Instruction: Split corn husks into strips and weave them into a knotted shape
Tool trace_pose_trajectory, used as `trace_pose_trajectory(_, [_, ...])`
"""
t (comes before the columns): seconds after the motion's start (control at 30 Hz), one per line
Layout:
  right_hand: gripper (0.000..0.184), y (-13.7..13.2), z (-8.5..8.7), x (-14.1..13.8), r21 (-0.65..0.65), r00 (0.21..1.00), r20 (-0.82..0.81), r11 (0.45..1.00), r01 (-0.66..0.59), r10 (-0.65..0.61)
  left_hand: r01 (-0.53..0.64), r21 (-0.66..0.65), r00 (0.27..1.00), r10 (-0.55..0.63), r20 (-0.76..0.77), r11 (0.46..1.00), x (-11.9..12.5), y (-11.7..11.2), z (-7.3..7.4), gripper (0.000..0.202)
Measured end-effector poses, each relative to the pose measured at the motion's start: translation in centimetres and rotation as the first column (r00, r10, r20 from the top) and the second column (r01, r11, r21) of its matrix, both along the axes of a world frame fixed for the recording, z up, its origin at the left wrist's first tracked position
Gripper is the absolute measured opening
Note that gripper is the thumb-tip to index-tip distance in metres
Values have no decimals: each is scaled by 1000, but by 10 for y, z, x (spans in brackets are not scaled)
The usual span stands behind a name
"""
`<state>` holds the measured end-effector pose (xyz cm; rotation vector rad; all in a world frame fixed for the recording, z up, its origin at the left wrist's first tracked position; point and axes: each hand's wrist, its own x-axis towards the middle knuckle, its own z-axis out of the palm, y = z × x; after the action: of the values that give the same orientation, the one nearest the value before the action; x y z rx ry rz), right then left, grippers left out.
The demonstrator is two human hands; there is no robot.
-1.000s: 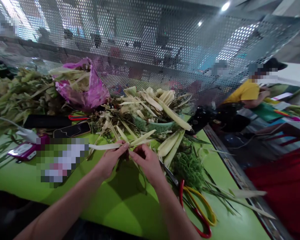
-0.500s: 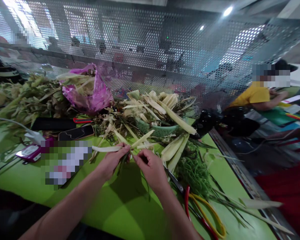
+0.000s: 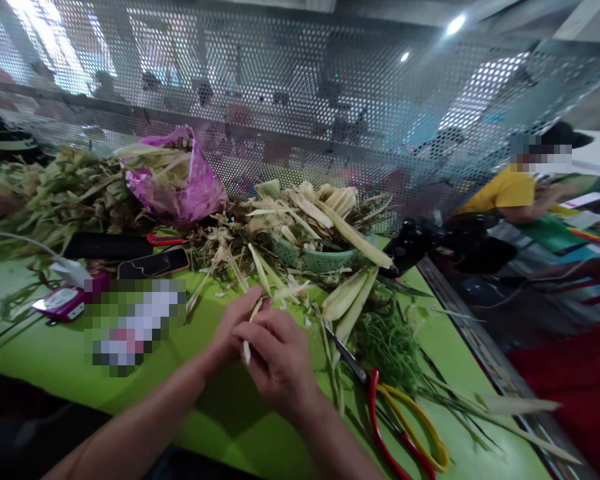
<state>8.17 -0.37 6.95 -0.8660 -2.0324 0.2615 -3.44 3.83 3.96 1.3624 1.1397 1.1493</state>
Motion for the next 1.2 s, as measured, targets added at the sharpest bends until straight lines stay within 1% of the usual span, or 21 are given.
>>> trace_pose_trajectory(0.07, [22, 2, 1, 6, -36, 992, -103, 997, 71, -74, -27, 53, 999, 25, 28, 998, -2, 3, 0, 20])
trace_pose_trajectory(0.1, [18, 4, 0, 9, -93, 978, -167, 989, 114, -128, -34, 43, 996, 30, 78, 998, -2, 5, -1, 18])
trace_pose_trajectory(0.13, [15, 8, 0, 13, -174, 955, -231, 974, 147, -185, -18, 1, 991, 18, 135, 1000, -3, 7, -1, 16])
trace_pose_trajectory(0.17, [13, 12, -2, 17, -269, 928, -290, 950, 157, -235, 24, -39, 981, -16, 193, 999, -3, 8, -1, 15])
trace_pose_trajectory(0.23, [14, 20, -5, 25, -450, 871, -383, 886, 113, -306, 84, -111, 952, -47, 303, 990, -3, 8, -1, 15])
trace_pose_trajectory(0.27, [16, 25, -8, 27, -516, 850, -416, 853, 73, -325, 105, -136, 936, -52, 347, 985, -4, 7, 0, 16])
trace_pose_trajectory(0.33, [20, 31, -11, 30, -586, 829, -445, 810, 17, -340, 138, -179, 910, -53, 412, 974, -4, 4, 3, 19])
trace_pose_trajectory(0.37, [21, 33, -13, 31, -598, 830, -440, 802, 15, -343, 158, -197, 895, -56, 442, 968, -5, 3, 4, 20])
trace_pose_trajectory(0.43, [21, 35, -13, 31, -586, 844, -412, 809, 42, -342, 215, -221, 856, -74, 512, 951, -6, 1, 5, 19])
trace_pose_trajectory(0.5, [20, 34, -12, 30, -548, 865, -377, 832, 79, -331, 269, -221, 812, -97, 576, 937, -8, 1, 6, 20])
trace_pose_trajectory(0.57, [18, 34, -11, 29, -505, 889, -335, 856, 110, -312, 288, -218, 791, -104, 602, 933, -9, 1, 5, 22])
trace_pose_trajectory(0.63, [13, 33, -10, 29, -433, 918, -275, 889, 147, -285, 251, -242, 816, -70, 573, 937, -9, 2, 4, 23])
trace_pose_trajectory(0.67, [11, 32, -9, 28, -377, 933, -234, 911, 171, -272, 216, -258, 836, -42, 547, 942, -9, 3, 4, 23])
trace_pose_trajectory(0.73, [10, 31, -7, 28, -233, 961, -127, 949, 213, -247, 152, -281, 869, 7, 494, 948, -9, 4, 4, 25])
trace_pose_trajectory(0.77, [13, 31, -7, 28, -161, 970, -63, 961, 224, -236, 126, -284, 878, 26, 478, 951, -8, 4, 4, 26])
trace_pose_trajectory(0.83, [23, 30, -6, 29, -53, 973, 55, 972, 229, -226, 92, -283, 878, 56, 476, 955, -8, 5, 5, 26])
trace_pose_trajectory(0.9, [24, 30, -6, 29, 16, 966, 124, 974, 225, -226, 82, -278, 873, 66, 484, 957, -8, 6, 5, 28])
trace_pose_trajectory(1.0, [16, 30, -8, 31, 57, 961, 126, 969, 241, -246, 93, -250, 895, 29, 444, 964, -7, 7, 3, 30])
trace_pose_trajectory(1.1, [12, 31, -10, 32, 25, 964, 88, 968, 251, -252, 111, -161, 941, -51, 333, 981, -7, 7, 0, 27])
trace_pose_trajectory(1.2, [8, 30, -12, 30, -24, 963, -11, 963, 270, -270, 155, -83, 954, -128, 272, 984, -7, 7, 0, 26])
